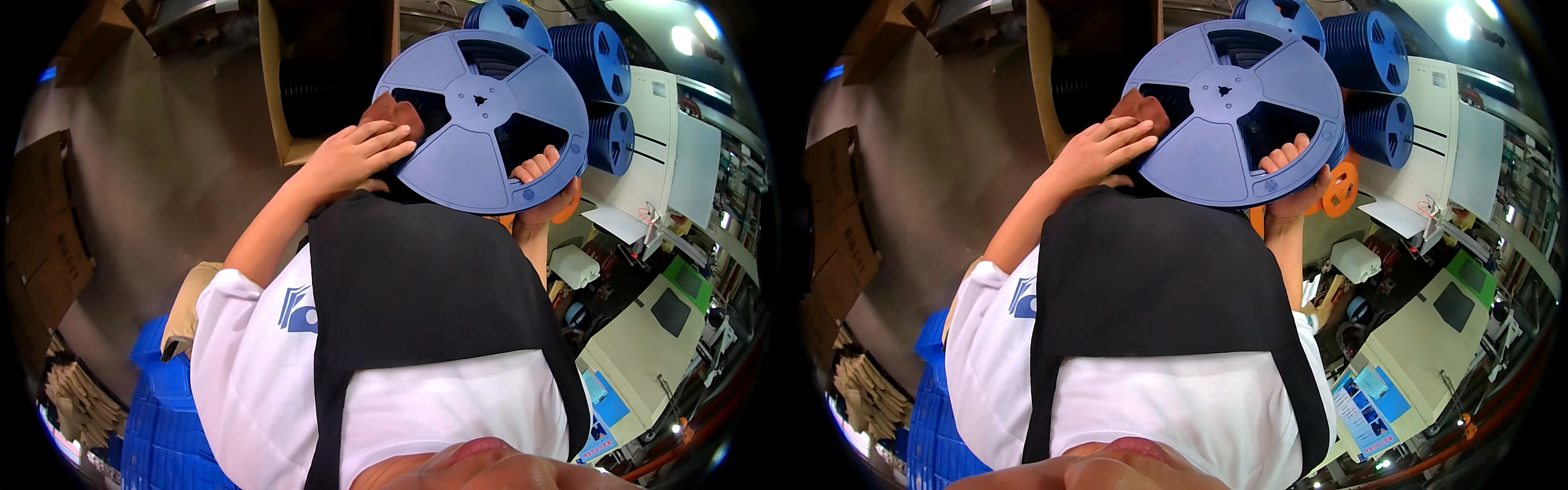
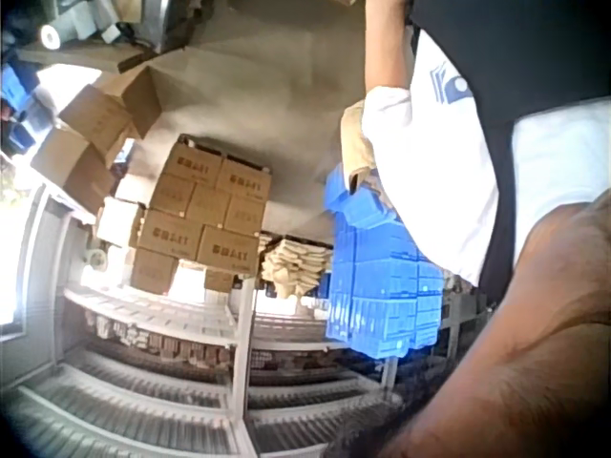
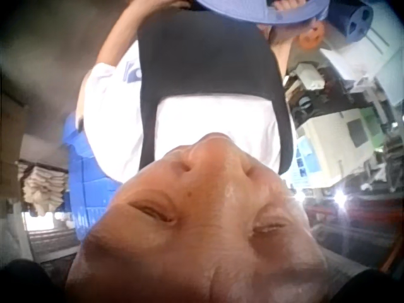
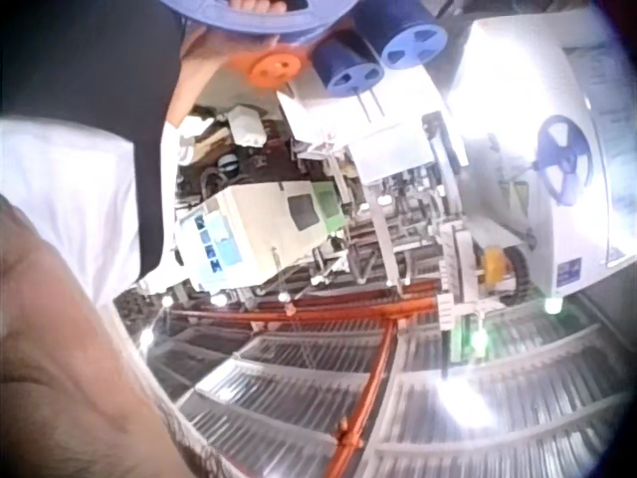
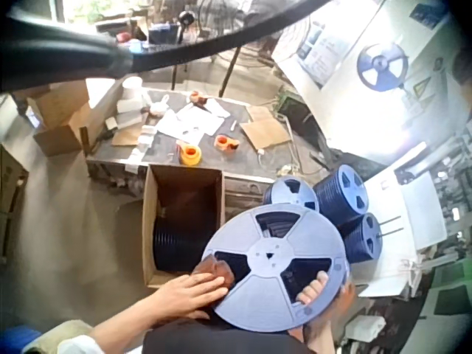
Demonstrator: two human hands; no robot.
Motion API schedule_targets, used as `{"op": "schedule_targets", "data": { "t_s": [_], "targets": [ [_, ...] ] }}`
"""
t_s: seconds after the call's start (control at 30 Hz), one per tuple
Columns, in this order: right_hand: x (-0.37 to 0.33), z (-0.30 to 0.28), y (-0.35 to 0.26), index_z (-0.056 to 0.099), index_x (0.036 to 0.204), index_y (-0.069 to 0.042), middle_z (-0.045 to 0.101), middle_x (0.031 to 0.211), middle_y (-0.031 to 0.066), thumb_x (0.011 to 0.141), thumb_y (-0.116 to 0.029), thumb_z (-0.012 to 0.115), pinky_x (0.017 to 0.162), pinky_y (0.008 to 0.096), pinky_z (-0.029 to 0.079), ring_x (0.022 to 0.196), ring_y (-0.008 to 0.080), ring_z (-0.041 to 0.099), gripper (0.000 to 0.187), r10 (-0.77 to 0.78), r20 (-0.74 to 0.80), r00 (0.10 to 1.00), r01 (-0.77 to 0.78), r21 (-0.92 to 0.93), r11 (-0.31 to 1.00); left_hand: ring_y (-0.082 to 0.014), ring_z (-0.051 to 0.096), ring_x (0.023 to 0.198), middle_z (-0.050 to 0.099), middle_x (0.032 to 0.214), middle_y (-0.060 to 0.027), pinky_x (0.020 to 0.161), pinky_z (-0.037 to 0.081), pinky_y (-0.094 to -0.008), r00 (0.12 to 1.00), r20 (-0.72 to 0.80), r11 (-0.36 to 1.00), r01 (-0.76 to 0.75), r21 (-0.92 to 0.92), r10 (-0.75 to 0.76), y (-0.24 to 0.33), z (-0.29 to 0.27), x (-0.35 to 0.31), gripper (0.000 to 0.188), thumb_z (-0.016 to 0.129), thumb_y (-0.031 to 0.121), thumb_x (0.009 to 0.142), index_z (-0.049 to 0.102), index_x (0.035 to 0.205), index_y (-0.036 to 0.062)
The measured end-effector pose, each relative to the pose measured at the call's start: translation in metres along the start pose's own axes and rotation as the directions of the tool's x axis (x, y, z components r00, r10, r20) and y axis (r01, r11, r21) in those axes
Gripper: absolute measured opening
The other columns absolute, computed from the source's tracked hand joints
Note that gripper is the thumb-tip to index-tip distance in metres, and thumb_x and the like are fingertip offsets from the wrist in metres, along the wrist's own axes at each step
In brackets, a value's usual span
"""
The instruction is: The person wipes blue and orange plastic reels with a cloth and places the blue ones into a cardboard box.
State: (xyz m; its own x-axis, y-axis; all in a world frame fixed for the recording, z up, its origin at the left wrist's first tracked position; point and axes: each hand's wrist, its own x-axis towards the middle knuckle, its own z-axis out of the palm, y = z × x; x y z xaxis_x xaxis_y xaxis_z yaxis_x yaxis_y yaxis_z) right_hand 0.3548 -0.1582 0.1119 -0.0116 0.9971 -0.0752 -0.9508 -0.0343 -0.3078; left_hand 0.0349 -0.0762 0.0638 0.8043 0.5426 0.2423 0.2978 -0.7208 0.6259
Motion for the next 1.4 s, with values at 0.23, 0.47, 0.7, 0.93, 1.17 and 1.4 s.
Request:
{"op": "schedule_targets", "data": {
  "t_s": [0.23,0.47,0.7,0.93,1.17,1.4],
  "targets": [
    [0.008,-0.003,0.001,0.042,0.090,-0.010,0.032,0.067,-0.0027,0.081,-0.035,0.066,0.064,0.0289,0.031,0.063,0.0112,0.031,0.036,0.008,-0.039,0.999,-0.009,-0.029,1.000,-0.0218,0.052,0.114,0.058,0.115,-0.0014,0.089,0.050,-0.0338,0.994,0.036,0.985,-0.109,0.132,0.105,-0.013,0.005,0.009,0.036,0.056,0.009,0.079,0.056,0.114,0.0142],
    [0.017,-0.005,-0.004,0.047,0.121,0.004,0.058,0.090,0.0111,0.088,-0.041,0.053,0.086,0.0442,0.045,0.086,0.0257,0.055,0.056,-0.044,-0.219,0.975,-0.011,-0.243,0.970,-0.0254,0.053,0.113,0.059,0.115,-0.0029,0.091,0.048,-0.0361,0.980,0.198,0.991,-0.001,-0.135,0.028,-0.005,-0.018,0.004,0.037,0.059,0.009,0.077,0.056,0.114,0.0124],
    [0.015,-0.003,0.005,0.053,0.111,0.000,0.058,0.089,0.0100,0.087,-0.034,0.054,0.085,0.0404,0.045,0.085,0.0231,0.055,0.042,-0.113,-0.374,0.921,0.000,-0.290,0.957,-0.0173,0.060,0.099,0.062,0.101,-0.0062,0.085,0.048,-0.0287,0.883,-0.115,0.843,0.386,-0.373,-0.455,-0.024,-0.031,-0.021,0.040,0.062,-0.004,0.075,0.056,0.113,0.0089],
    [0.001,-0.004,0.010,0.053,0.103,-0.004,0.046,0.076,0.0034,0.084,-0.031,0.057,0.080,0.0362,0.042,0.073,0.0174,0.045,0.034,-0.119,-0.311,0.943,0.062,-0.186,0.981,-0.0139,0.058,0.098,0.061,0.108,-0.0060,0.089,0.045,-0.0272,0.474,-0.085,0.122,0.047,-0.991,-0.876,-0.074,-0.010,-0.069,0.031,0.058,0.010,0.087,0.056,0.115,-0.0025],
    [-0.013,-0.010,0.009,0.052,0.105,-0.002,0.045,0.076,0.0031,0.085,-0.029,0.055,0.082,0.0364,0.042,0.073,0.0171,0.045,0.034,-0.177,-0.293,0.939,0.136,-0.156,0.978,-0.0180,0.060,0.098,0.062,0.107,-0.0081,0.088,0.049,-0.0322,0.434,-0.023,-0.015,-0.085,-0.996,-0.901,-0.098,-0.002,-0.098,0.033,0.061,0.014,0.086,0.056,0.115,0.0004],
    [-0.028,-0.019,0.006,0.053,0.101,-0.003,0.045,0.075,0.0028,0.082,-0.027,0.057,0.080,0.0347,0.041,0.073,0.0161,0.045,0.032,-0.264,-0.385,0.885,0.244,-0.099,0.965,-0.0219,0.062,0.097,0.062,0.107,-0.0105,0.088,0.051,-0.0365,0.396,-0.037,-0.037,-0.177,-0.984,-0.917,-0.104,-0.004,-0.103,0.031,0.060,0.016,0.086,0.057,0.113,0.0020]
  ]
}}
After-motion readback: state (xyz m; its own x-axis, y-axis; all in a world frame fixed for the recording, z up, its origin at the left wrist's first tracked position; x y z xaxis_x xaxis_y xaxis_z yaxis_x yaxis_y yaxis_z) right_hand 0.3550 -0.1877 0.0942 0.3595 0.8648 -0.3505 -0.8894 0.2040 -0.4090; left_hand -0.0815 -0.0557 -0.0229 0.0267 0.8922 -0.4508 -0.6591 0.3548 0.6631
